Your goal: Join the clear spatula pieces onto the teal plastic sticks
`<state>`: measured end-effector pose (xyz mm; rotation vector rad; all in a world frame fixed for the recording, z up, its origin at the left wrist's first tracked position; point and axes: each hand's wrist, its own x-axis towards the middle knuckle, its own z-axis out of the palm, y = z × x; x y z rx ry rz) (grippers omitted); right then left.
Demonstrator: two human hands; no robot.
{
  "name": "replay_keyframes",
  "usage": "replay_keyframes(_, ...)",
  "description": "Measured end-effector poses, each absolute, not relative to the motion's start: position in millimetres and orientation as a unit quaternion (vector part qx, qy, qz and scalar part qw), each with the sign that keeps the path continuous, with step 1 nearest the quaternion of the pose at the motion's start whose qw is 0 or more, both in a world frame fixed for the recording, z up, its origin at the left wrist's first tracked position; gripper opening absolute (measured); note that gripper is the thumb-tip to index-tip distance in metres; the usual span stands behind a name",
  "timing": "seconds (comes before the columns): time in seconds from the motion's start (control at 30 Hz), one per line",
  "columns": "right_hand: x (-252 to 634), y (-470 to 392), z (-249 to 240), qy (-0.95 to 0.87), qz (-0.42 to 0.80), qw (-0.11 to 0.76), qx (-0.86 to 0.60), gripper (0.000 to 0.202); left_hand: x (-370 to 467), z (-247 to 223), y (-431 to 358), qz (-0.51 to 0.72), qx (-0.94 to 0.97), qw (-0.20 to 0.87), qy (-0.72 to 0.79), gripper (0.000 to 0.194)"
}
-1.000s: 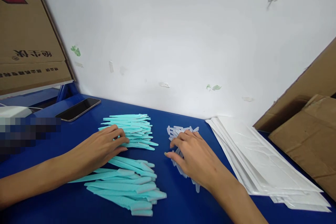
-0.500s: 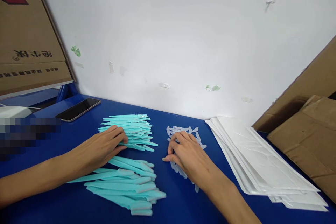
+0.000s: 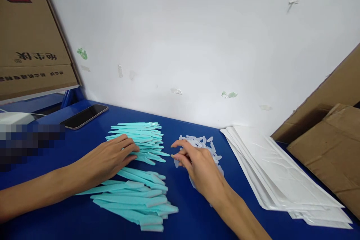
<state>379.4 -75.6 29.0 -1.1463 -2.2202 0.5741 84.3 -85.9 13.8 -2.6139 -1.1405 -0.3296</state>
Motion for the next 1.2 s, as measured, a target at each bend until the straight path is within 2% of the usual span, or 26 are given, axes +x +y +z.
replay_keyframes(0.3, 370.1, -83.5, 35.7, -0.788, 0.237, 0.384, -0.419, 0.013, 83.6, 11.0, -86.7, -0.15, -0.903, 0.108, -0.388, 0.023)
replay_keyframes(0.53, 370.1, -84.3, 35.8, -0.767, 0.286, 0.381, -0.431, 0.014, 84.5, 12.8, -86.4, -0.175, -0.898, 0.089, -0.394, 0.025)
replay_keyframes(0.83, 370.4, -83.3, 33.1, -0.753, 0.331, 0.377, -0.424, 0.017, 84.8, 14.8, -88.3, -0.202, -0.893, 0.06, -0.397, 0.018)
replay_keyframes(1.2, 371.0, -82.3, 32.1, -0.771, 0.323, 0.351, -0.422, 0.017, 84.4, 13.4, -90.6, -0.196, -0.895, 0.038, -0.399, 0.016)
